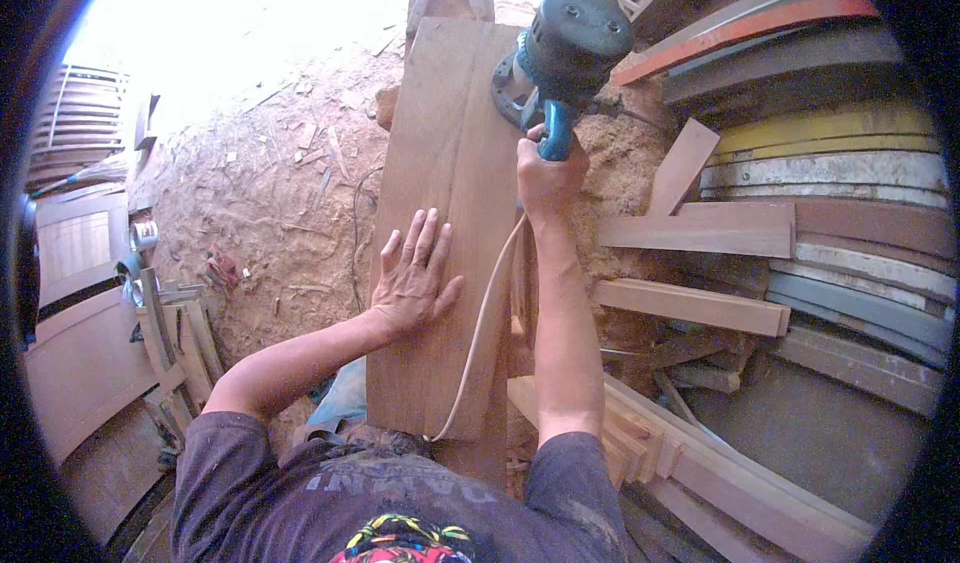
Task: The person uses a handheld electric router to shape the edges of a long wooden plank. They guide the tool along the plank's length, flip the plank to work on different edges, and repeat the routing process on multiple sides.
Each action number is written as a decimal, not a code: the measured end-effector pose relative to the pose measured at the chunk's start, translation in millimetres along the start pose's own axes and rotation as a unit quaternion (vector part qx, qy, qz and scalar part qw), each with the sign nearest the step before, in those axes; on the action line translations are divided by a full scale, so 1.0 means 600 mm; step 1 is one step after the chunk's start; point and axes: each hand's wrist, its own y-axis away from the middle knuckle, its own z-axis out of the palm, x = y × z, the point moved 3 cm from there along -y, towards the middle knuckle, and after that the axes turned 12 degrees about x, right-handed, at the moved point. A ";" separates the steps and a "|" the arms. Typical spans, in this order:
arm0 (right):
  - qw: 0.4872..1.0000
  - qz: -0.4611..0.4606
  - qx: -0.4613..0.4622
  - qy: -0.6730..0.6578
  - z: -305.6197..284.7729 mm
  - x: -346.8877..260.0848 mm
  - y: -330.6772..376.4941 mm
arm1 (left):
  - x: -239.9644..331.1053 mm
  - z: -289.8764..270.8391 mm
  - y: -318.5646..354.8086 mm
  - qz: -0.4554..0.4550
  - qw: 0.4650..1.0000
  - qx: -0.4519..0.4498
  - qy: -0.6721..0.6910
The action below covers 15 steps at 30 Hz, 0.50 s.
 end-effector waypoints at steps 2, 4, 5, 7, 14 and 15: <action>1.000 0.011 -0.006 -0.007 0.006 -0.009 -0.014 | 0.001 -0.002 -0.001 -0.001 1.000 -0.005 0.000; 1.000 0.004 -0.005 0.002 0.013 -0.006 -0.027 | 0.002 -0.003 -0.001 -0.001 1.000 -0.007 0.001; 1.000 0.000 -0.003 0.005 0.016 -0.007 -0.033 | 0.003 -0.004 -0.002 -0.001 1.000 -0.006 0.002; 1.000 -0.003 -0.002 0.006 0.022 -0.011 -0.044 | 0.003 -0.003 -0.001 0.000 1.000 -0.002 0.003; 1.000 -0.006 -0.004 -0.001 0.052 -0.008 -0.095 | 0.003 -0.005 -0.002 0.002 1.000 -0.003 -0.001; 1.000 -0.002 -0.006 -0.004 0.057 -0.011 -0.104 | 0.003 -0.005 -0.002 0.000 1.000 -0.005 -0.001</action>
